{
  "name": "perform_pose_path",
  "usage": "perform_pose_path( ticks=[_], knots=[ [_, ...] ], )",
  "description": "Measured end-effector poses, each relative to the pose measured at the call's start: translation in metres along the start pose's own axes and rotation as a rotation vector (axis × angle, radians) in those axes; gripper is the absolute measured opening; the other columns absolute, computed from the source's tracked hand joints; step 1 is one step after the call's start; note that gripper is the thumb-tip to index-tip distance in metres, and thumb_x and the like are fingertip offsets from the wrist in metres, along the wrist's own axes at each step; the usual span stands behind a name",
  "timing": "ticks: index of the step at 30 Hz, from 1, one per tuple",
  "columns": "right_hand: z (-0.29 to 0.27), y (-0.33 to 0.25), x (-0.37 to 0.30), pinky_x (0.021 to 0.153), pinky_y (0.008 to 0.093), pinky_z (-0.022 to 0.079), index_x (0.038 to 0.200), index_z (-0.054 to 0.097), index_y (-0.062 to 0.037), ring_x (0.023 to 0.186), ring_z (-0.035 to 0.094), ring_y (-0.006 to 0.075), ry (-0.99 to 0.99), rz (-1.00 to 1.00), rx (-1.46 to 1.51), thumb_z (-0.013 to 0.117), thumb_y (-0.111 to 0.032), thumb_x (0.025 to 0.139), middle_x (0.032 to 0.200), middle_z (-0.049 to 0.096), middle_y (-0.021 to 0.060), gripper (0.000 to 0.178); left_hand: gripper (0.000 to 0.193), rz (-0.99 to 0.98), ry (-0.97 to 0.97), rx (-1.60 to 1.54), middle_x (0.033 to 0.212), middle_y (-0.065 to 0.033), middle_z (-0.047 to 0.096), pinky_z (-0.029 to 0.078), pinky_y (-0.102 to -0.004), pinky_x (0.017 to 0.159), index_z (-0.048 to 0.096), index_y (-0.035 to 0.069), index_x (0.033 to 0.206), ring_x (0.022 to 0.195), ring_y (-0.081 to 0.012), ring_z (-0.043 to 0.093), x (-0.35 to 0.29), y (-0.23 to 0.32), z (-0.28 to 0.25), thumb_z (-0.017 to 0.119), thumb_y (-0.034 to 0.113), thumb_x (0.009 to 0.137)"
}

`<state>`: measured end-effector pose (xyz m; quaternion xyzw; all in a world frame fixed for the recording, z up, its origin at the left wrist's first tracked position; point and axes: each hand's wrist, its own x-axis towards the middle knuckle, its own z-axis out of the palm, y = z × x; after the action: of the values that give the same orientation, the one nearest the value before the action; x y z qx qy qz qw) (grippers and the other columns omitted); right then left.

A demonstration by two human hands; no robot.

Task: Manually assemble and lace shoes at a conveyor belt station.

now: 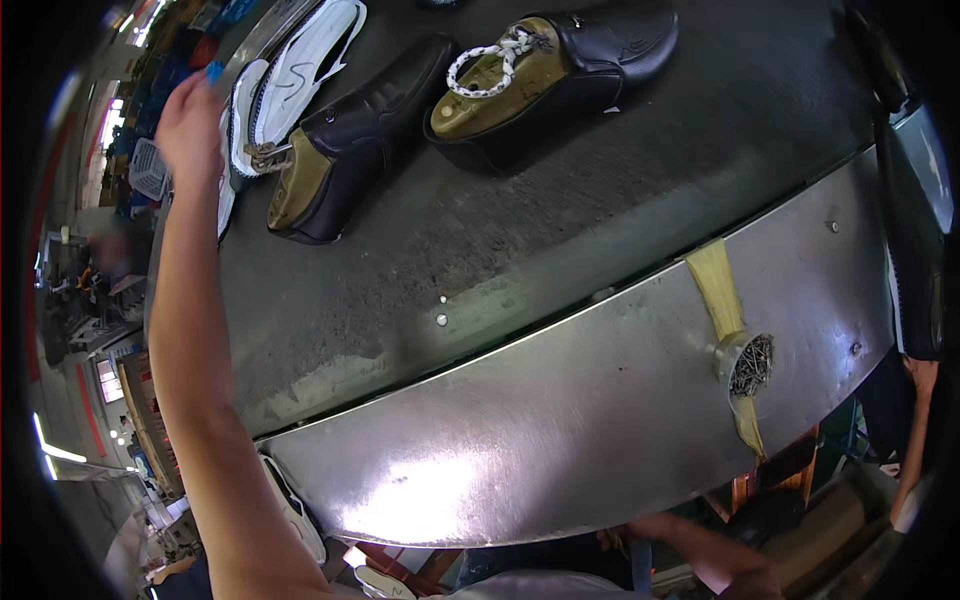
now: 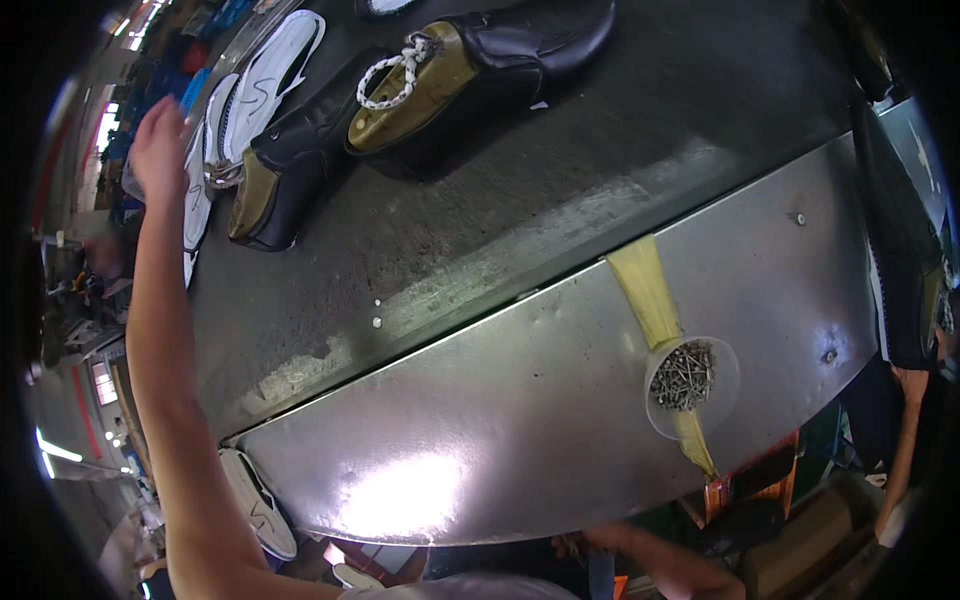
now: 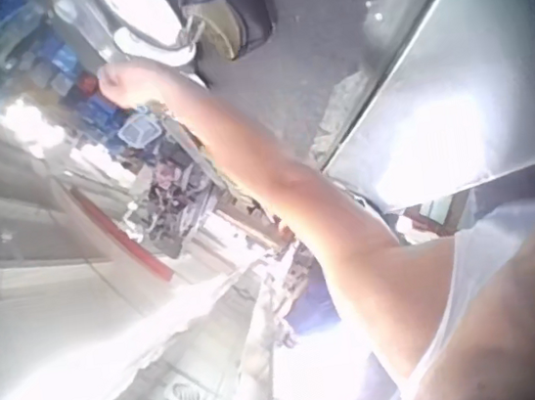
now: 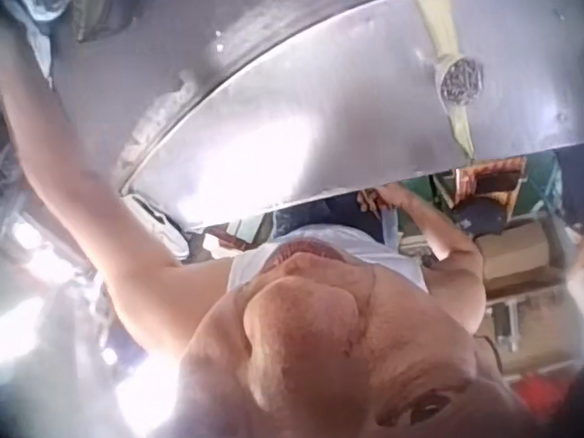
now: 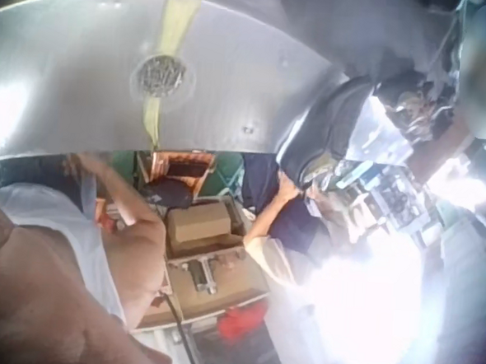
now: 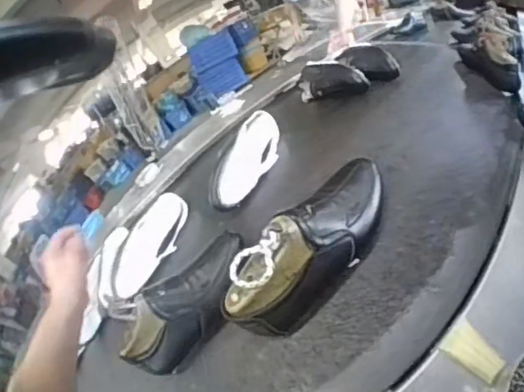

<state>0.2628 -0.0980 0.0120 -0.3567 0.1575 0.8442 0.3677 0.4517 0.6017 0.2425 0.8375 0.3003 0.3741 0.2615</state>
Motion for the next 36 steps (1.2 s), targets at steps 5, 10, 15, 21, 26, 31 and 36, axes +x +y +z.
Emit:
perform_pose_path(
  ticks=[5,10,15,21,26,31,36],
  knots=[
    [-0.007,0.003,0.0,0.066,0.0312,0.055,0.115,0.058,-0.0039,0.08,0.072,0.0255,-0.023,-0.02,-0.031,0.05,-0.026,0.101,0.093,0.07,0.0112,0.028,0.097,0.169,-0.16,0.669,0.118,-0.0306,0.062,0.05,-0.042,0.088,0.055,-0.015,0.118,0.107,-0.0361,0.063,0.051,-0.108,0.066,0.078,0.065,0.068],
    [-0.014,0.022,-0.006,0.063,0.0321,0.054,0.114,0.059,-0.0029,0.08,0.072,0.0255,-0.063,-0.012,-0.013,0.047,-0.031,0.103,0.093,0.07,0.0125,0.033,0.067,-0.636,-0.711,0.166,0.096,-0.0039,0.069,0.053,-0.0375,0.072,0.068,0.007,0.109,0.083,-0.0195,0.067,0.014,-0.046,0.053,0.076,0.063,0.075],
    [-0.012,0.038,-0.001,0.046,0.0286,0.048,0.112,0.057,0.0012,0.078,0.073,0.0241,-0.045,-0.127,-0.124,0.033,-0.041,0.107,0.091,0.069,0.0137,0.049,0.051,-0.627,-0.482,-0.402,0.101,-0.0039,0.072,0.055,-0.0324,0.076,0.066,0.007,0.116,0.089,-0.015,0.068,-0.044,-0.063,-0.037,0.069,0.049,0.088],
    [-0.009,0.064,-0.005,0.04,0.0231,0.044,0.111,0.056,0.0026,0.074,0.073,0.0235,0.086,-0.172,-0.289,0.034,-0.04,0.106,0.09,0.069,0.0142,0.049,0.06,-0.526,-0.105,-0.782,0.126,-0.0115,0.063,0.05,-0.0401,0.096,0.049,-0.002,0.137,0.109,-0.0244,0.064,-0.318,0.028,-0.168,0.068,0.035,0.093],
    [-0.015,0.098,0.012,0.048,0.0277,0.05,0.103,0.061,-0.0004,0.069,0.071,0.024,0.152,-0.344,-0.421,0.039,-0.048,0.104,0.083,0.069,0.0123,0.052,0.074,-0.467,-0.253,-0.976,0.128,-0.0104,0.059,0.045,-0.0432,0.104,0.041,0.001,0.142,0.118,-0.0278,0.058,-0.599,0.042,-0.279,0.077,0.028,0.084],
    [-0.001,0.12,0.0,0.062,0.0374,0.057,0.099,0.059,-0.001,0.064,0.067,0.0242,0.354,-0.601,-0.357,0.047,-0.042,0.102,0.078,0.065,0.0106,0.043,0.108,-0.567,-0.342,-0.827,0.151,-0.0149,0.036,0.031,-0.0374,0.114,0.013,0.001,0.155,0.137,-0.0238,0.038,-0.772,0.136,-0.195,0.084,0.018,0.075],
    [0.009,0.138,-0.035,0.066,0.0283,0.05,0.112,0.057,-0.0033,0.07,0.06,0.0125,0.349,-0.775,-0.514,0.063,-0.018,0.095,0.083,0.06,0.0043,0.023,0.087,-0.514,-0.953,-0.001,0.138,-0.0307,0.051,0.041,-0.0393,0.107,0.03,-0.002,0.15,0.128,-0.038,0.052,-0.79,0.167,-0.163,0.071,0.041,0.087]
  ],
)
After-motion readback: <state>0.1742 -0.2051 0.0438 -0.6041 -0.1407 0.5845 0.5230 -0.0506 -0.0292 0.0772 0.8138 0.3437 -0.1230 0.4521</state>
